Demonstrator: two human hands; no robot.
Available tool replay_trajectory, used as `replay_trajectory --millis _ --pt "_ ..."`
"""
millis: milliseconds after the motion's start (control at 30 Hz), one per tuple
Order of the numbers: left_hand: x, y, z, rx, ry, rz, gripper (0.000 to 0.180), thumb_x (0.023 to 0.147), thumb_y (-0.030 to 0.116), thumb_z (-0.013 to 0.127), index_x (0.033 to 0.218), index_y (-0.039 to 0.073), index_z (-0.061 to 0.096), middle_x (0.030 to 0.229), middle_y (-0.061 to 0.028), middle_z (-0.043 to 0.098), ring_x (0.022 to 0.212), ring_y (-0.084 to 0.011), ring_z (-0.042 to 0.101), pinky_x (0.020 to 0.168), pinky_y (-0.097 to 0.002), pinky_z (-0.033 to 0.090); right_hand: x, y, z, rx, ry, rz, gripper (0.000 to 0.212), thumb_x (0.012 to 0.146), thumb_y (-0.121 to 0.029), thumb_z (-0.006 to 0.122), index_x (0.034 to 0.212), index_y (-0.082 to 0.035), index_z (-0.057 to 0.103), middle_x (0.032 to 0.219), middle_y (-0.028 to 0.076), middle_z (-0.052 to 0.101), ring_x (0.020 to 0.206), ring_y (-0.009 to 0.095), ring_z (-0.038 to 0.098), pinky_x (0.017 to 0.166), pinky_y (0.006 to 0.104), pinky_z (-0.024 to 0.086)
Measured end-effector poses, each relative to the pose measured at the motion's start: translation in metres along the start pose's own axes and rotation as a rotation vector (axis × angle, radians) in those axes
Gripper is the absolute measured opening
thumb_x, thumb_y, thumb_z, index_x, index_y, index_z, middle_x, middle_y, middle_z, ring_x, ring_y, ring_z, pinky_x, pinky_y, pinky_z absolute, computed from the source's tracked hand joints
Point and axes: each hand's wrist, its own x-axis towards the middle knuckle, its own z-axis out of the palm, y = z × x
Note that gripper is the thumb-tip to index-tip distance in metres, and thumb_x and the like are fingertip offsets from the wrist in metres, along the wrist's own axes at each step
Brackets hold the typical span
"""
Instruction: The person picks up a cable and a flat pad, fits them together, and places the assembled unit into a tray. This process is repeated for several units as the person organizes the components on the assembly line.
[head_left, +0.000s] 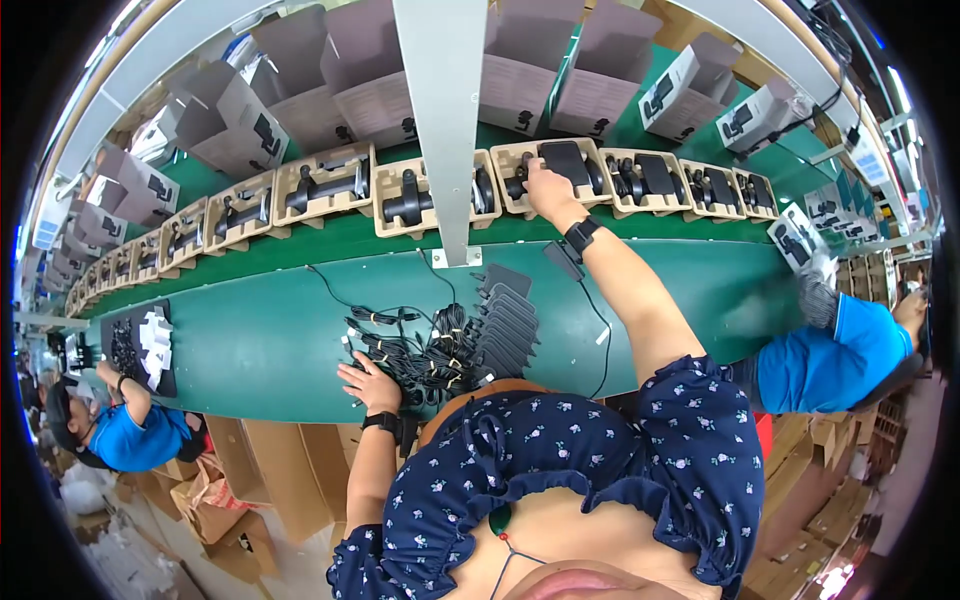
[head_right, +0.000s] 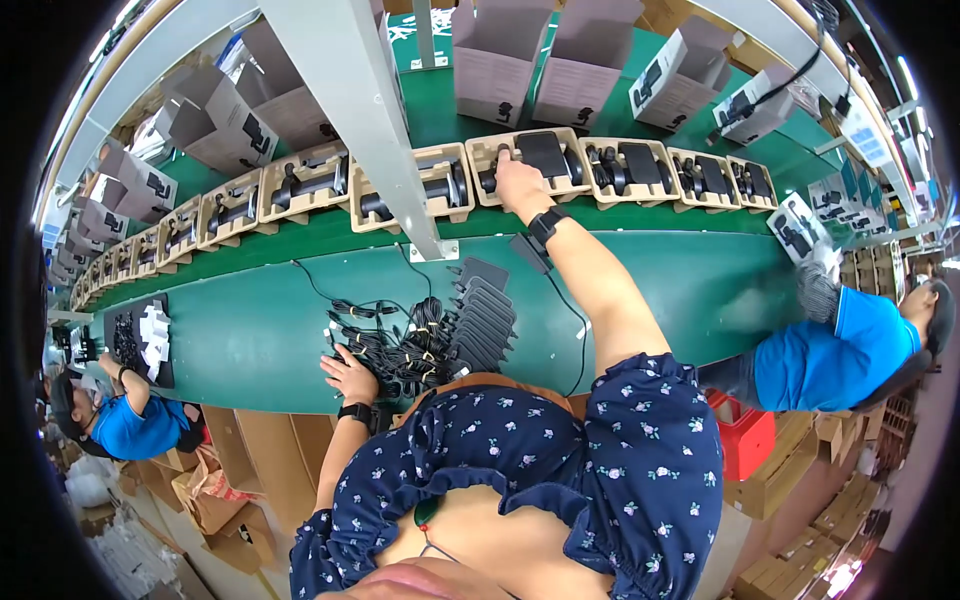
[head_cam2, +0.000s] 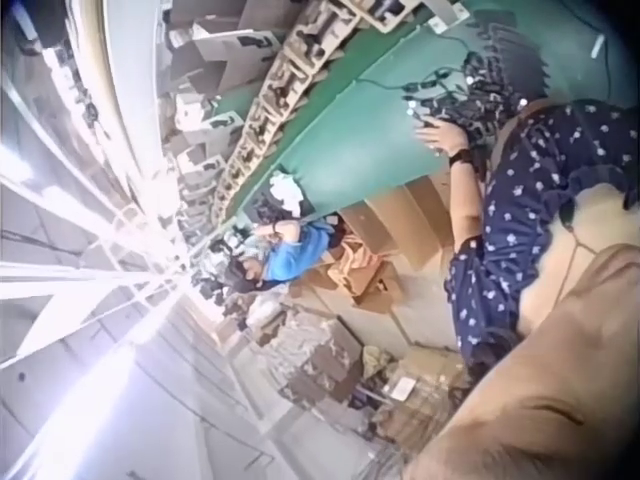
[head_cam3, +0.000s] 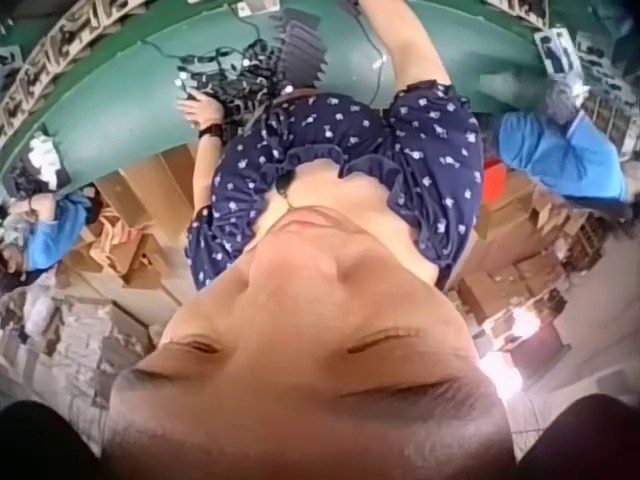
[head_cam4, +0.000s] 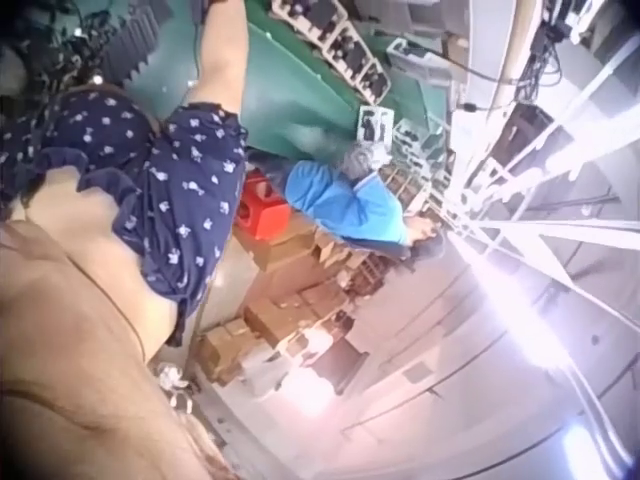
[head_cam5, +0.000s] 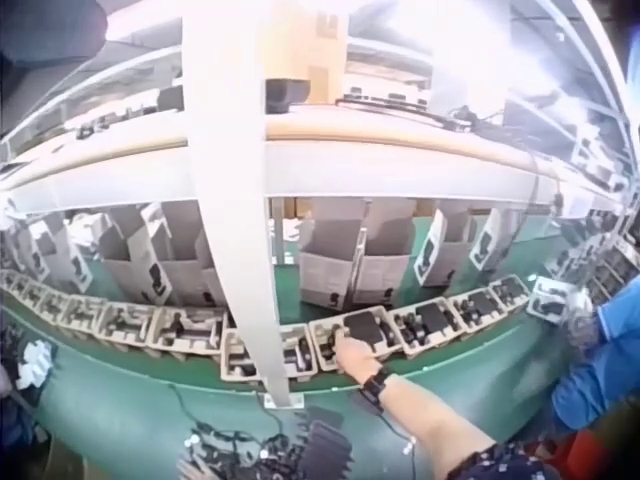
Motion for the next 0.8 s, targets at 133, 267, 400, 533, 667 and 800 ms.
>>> replay_trajectory --millis 133,267,400,533,667,800 --pt "0.001 -0.002 -0.004 0.039 -0.002 -0.005 0.075 0.078 0.007 0.044 0.137 -0.003 -0.001 0.135 -0.0394 0.001 0.127 -0.0528 0.003 0.099 -0.0594 0.016 0.015 0.002 0.01 0.02 -0.028 0.073 0.034 0.084 -0.011 0.041 0.113 0.007 0.042 0.098 0.024 0.059 0.093 0.037 0.058 0.079 0.0421 0.047" --pt "0.002 0.0 -0.01 0.067 -0.078 -0.034 0.074 0.078 0.007 0.044 0.137 -0.003 0.0 0.134 -0.0397 0.001 0.127 -0.0528 0.004 0.099 -0.0593 0.017 0.044 0.001 0.023 0.318 0.087 0.224 0.031 0.084 -0.013 0.046 0.108 0.006 0.04 0.099 0.027 0.057 0.094 0.04 0.056 0.079 0.0437 0.046" --pt "0.004 0.0 -0.008 0.109 -0.026 -0.011 0.075 0.078 0.008 0.044 0.137 -0.003 0.0 0.134 -0.0398 0.002 0.127 -0.0528 0.004 0.098 -0.0589 0.019 0.054 -0.013 0.06 0.534 0.423 0.165 0.034 0.088 -0.024 0.044 0.108 0.003 0.036 0.095 0.031 0.055 0.084 0.046 0.054 0.074 0.0491 0.043" --pt "0.005 -0.005 -0.008 0.139 -0.057 -0.014 0.074 0.078 0.008 0.044 0.137 -0.002 0.0 0.135 -0.0392 0.002 0.127 -0.0524 0.005 0.098 -0.0583 0.02 0.044 -0.029 0.073 0.354 0.488 0.174 0.027 0.087 -0.018 0.044 0.107 0.0 0.039 0.098 0.025 0.052 0.085 0.038 0.056 0.072 0.0424 0.047" --pt "0.007 -0.017 -0.002 0.075 0.0 -0.007 0.075 0.078 0.006 0.042 0.137 -0.002 -0.003 0.135 -0.0381 0.0 0.127 -0.0519 0.003 0.098 -0.0589 0.019 0.034 -0.029 0.07 -0.022 0.469 0.081 0.021 0.079 -0.011 0.047 0.097 0.0 0.05 0.093 0.02 0.056 0.089 0.034 0.056 0.073 0.0388 0.048" --pt "0.012 -0.017 -0.002 0.113 -0.025 -0.008 0.071 0.078 0.007 0.042 0.137 -0.002 0.003 0.135 -0.0389 0.003 0.127 -0.0517 0.007 0.098 -0.0586 0.021 0.037 -0.022 0.072 -0.131 0.467 0.022 0.019 0.079 -0.011 0.045 0.094 -0.003 0.053 0.087 0.013 0.06 0.089 0.028 0.055 0.075 0.0357 0.047"
